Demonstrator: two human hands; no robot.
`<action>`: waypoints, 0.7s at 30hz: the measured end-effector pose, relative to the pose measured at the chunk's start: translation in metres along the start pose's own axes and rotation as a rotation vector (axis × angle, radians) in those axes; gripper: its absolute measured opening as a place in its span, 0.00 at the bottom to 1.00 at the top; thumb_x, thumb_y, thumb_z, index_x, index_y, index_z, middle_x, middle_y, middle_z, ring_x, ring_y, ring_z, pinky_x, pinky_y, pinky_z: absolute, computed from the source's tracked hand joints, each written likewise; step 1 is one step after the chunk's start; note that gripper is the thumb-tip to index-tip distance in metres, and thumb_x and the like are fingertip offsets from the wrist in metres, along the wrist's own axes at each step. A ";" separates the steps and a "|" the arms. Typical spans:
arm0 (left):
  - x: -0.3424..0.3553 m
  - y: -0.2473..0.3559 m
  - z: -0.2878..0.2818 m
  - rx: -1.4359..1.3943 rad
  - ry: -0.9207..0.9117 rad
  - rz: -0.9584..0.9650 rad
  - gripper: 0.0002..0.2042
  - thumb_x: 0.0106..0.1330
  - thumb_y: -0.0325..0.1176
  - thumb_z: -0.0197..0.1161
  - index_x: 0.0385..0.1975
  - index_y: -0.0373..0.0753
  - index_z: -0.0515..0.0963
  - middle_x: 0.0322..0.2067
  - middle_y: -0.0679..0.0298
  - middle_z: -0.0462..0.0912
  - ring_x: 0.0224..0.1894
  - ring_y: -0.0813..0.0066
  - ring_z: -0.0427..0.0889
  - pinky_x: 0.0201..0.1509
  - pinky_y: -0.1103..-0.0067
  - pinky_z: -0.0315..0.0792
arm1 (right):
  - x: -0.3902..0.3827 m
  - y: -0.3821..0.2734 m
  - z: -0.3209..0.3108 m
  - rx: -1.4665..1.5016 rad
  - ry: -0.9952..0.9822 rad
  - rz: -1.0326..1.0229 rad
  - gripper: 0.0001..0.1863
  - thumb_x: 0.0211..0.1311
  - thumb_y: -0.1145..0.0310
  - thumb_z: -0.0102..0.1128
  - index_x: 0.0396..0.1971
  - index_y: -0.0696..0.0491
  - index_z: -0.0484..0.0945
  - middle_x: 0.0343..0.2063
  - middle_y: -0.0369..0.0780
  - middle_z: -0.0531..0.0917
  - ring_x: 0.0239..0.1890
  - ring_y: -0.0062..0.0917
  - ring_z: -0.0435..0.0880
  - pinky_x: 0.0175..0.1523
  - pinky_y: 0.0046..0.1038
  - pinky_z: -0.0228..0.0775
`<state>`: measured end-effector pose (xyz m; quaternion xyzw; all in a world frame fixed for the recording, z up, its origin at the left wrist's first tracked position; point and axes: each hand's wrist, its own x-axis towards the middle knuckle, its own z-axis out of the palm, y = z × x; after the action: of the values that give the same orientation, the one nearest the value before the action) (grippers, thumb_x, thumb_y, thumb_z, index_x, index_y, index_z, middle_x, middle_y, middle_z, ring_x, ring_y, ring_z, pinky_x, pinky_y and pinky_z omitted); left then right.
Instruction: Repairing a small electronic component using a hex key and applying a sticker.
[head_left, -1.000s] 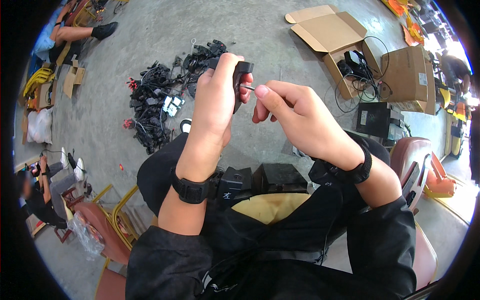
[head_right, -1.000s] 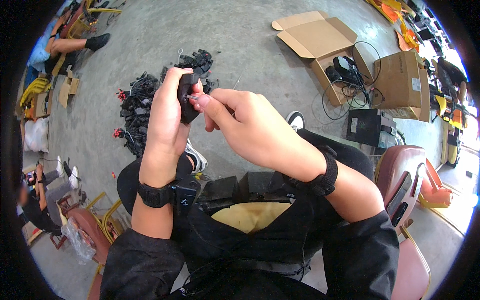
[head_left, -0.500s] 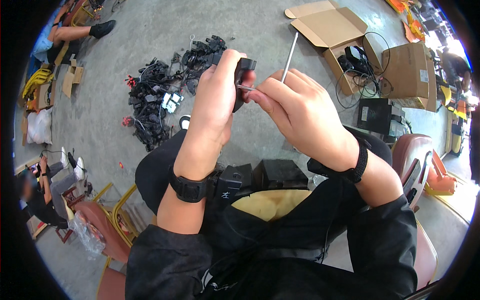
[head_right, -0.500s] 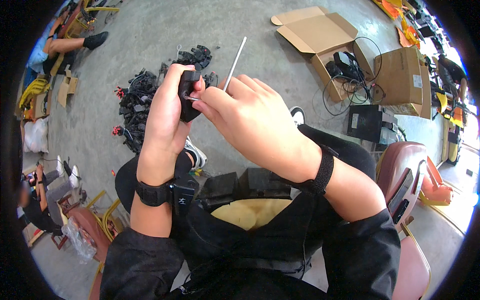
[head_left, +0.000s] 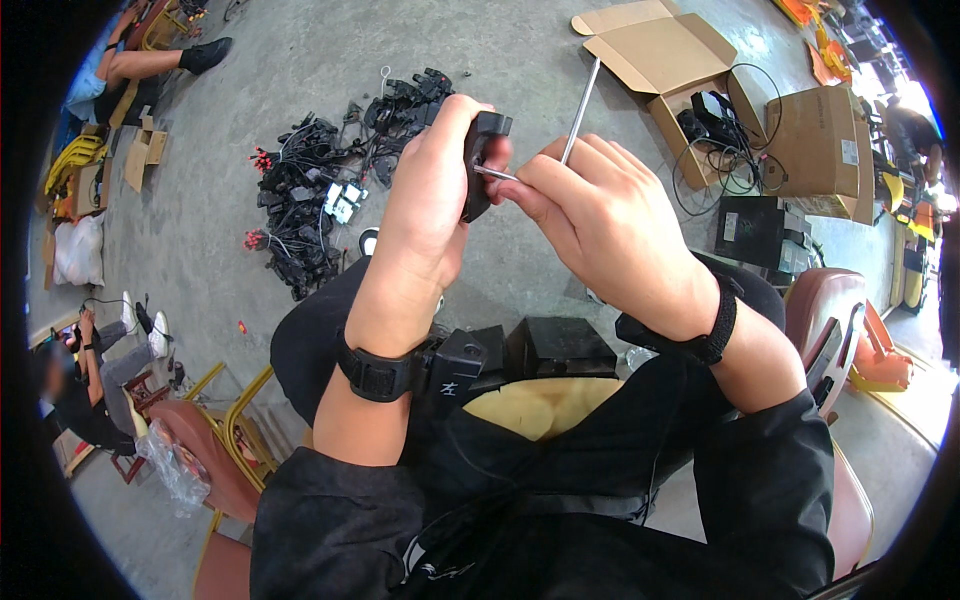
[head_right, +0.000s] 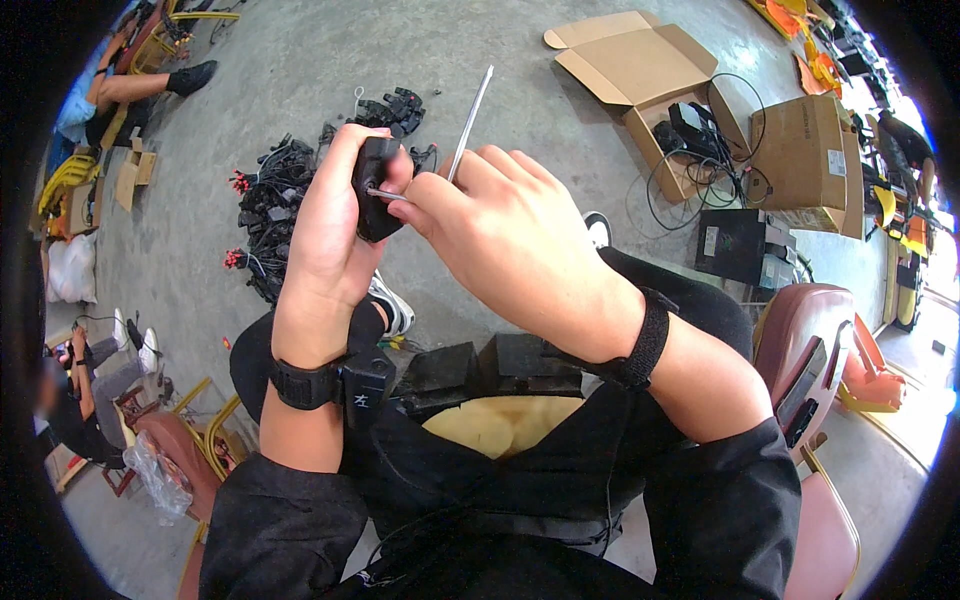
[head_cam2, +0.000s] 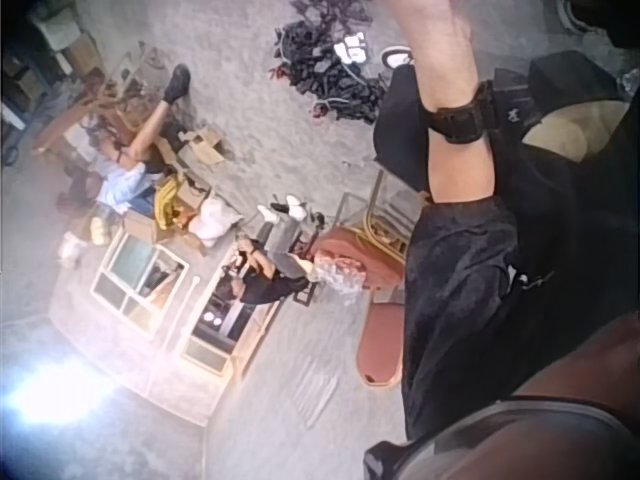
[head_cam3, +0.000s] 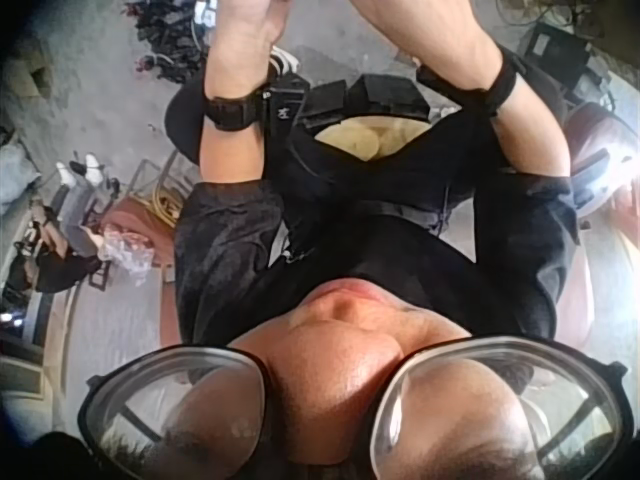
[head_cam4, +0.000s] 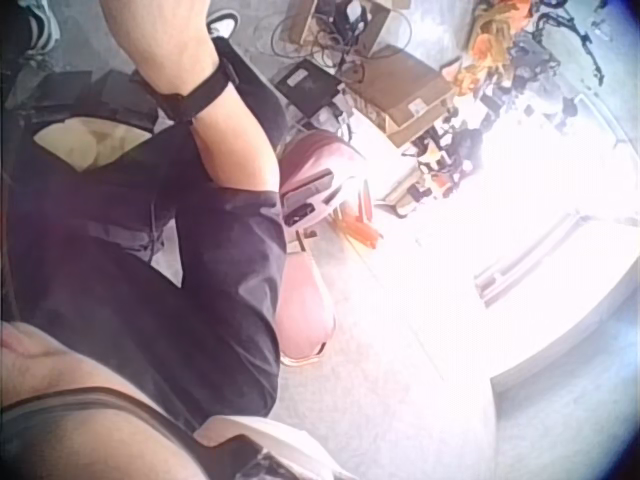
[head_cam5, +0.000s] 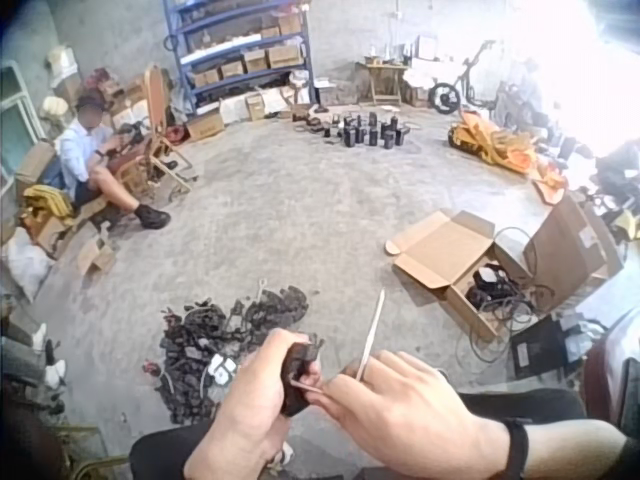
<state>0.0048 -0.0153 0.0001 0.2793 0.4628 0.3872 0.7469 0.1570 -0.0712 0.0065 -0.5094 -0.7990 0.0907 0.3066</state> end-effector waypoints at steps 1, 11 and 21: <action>0.000 0.000 0.000 -0.004 -0.002 -0.008 0.12 0.65 0.43 0.57 0.27 0.41 0.75 0.24 0.68 0.76 0.26 0.81 0.72 0.29 0.80 0.67 | 0.000 0.000 0.000 -0.003 0.008 -0.006 0.06 0.59 0.69 0.65 0.29 0.54 0.78 0.27 0.38 0.78 0.29 0.34 0.76 0.35 0.32 0.68; -0.003 0.001 0.006 0.119 0.060 0.037 0.14 0.64 0.44 0.57 0.25 0.39 0.76 0.22 0.67 0.76 0.25 0.80 0.72 0.30 0.81 0.66 | 0.001 -0.004 -0.003 0.138 -0.087 0.145 0.07 0.64 0.68 0.60 0.30 0.55 0.78 0.21 0.44 0.78 0.25 0.38 0.78 0.33 0.35 0.69; -0.010 -0.001 0.011 0.136 0.122 0.114 0.17 0.63 0.45 0.56 0.21 0.36 0.75 0.20 0.66 0.75 0.21 0.80 0.70 0.28 0.81 0.65 | 0.009 -0.011 -0.011 1.132 -0.440 0.747 0.24 0.76 0.53 0.42 0.26 0.56 0.75 0.21 0.40 0.85 0.23 0.16 0.82 0.30 0.17 0.69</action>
<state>0.0127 -0.0245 0.0086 0.3312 0.5160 0.4130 0.6734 0.1525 -0.0702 0.0232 -0.4816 -0.4448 0.6911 0.3042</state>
